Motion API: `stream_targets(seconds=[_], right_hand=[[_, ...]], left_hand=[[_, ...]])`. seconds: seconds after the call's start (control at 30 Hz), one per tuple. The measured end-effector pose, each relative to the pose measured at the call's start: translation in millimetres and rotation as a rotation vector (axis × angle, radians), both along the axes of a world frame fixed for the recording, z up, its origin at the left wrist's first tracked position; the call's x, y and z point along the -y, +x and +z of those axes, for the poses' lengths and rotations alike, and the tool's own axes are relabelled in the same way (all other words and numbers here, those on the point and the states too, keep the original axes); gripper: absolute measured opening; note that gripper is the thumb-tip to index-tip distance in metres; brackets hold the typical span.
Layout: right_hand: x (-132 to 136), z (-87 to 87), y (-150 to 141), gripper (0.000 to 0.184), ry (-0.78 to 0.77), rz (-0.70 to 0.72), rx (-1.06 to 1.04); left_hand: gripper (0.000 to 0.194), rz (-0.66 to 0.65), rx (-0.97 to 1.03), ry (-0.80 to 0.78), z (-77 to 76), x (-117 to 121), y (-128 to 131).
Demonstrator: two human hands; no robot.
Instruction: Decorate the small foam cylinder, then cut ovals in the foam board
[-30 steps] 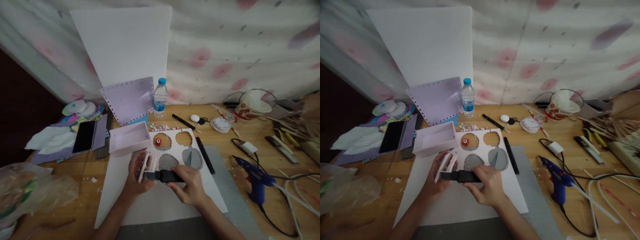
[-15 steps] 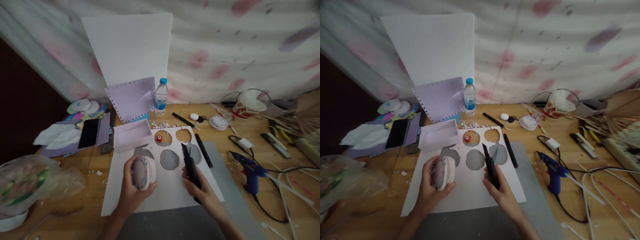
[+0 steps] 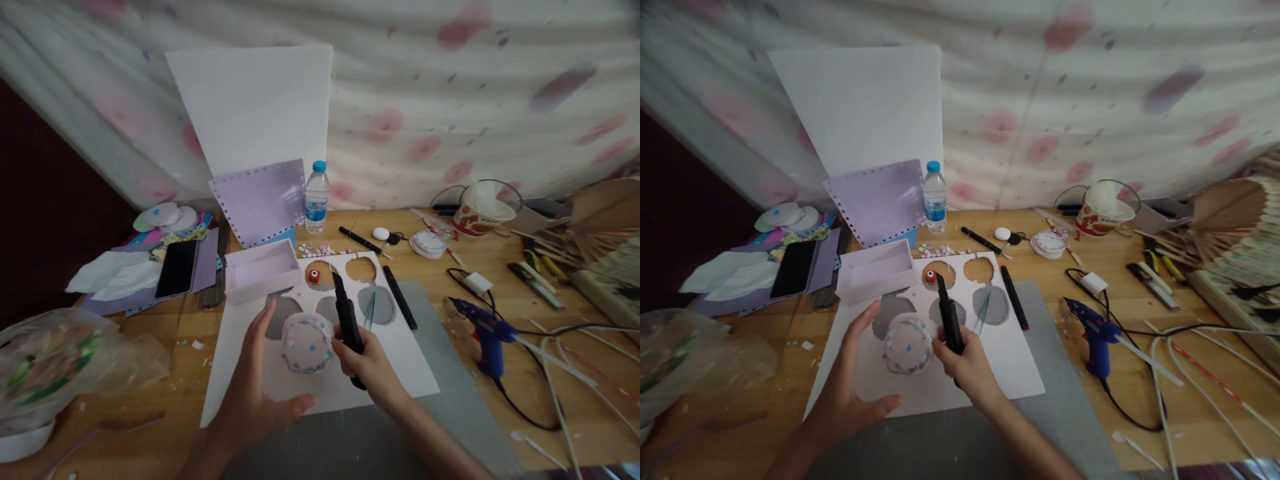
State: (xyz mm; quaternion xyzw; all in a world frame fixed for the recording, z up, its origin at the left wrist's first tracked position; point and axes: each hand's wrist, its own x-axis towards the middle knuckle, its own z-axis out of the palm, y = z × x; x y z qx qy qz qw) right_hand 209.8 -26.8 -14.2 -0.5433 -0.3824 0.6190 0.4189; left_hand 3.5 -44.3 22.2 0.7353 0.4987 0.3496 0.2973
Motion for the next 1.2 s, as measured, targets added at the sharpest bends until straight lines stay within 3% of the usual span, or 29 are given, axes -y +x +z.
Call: stream_targets(seconds=[0.1, 0.2, 0.4, 0.5, 0.67, 0.8, 0.97, 1.2], right_hand=[[-3, -1.6, 0, 0.039, 0.082, 0.032, 0.118], [-4, 0.7, -4, 0.037, 0.138, 0.059, 0.177], [-13, 16.3, 0, 0.04, 0.199, 0.172, 0.116], [-22, 19.4, 15, 0.042, 0.342, 0.207, 0.182], [-32, 3.2, 41, 0.033, 0.646, 0.155, 0.567], [-31, -5.1, 44, 0.025, 0.796, 0.25, 0.789], [-31, -2.8, 36, 0.027, 0.891, 0.312, 0.882], [-30, -1.9, 30, 0.033, 0.974, 0.281, 0.888]], left_hand=[[0.094, 0.059, -0.152, 0.098, 15.7, -4, 9], [0.093, 0.045, -0.217, 0.094, 13.9, -13, 28], [0.072, 0.053, 0.046, -0.138, 0.2, -37, 44], [0.061, 0.028, 0.151, -0.219, 0.5, -46, 40], [0.056, 0.01, 0.295, -0.23, -11.5, -55, 35], [0.057, -0.004, 0.343, -0.172, -23.6, -59, 33], [0.06, -0.046, 0.396, -0.237, -29.6, -57, 32], [0.06, -0.082, 0.44, -0.321, -36.7, -52, 34]])
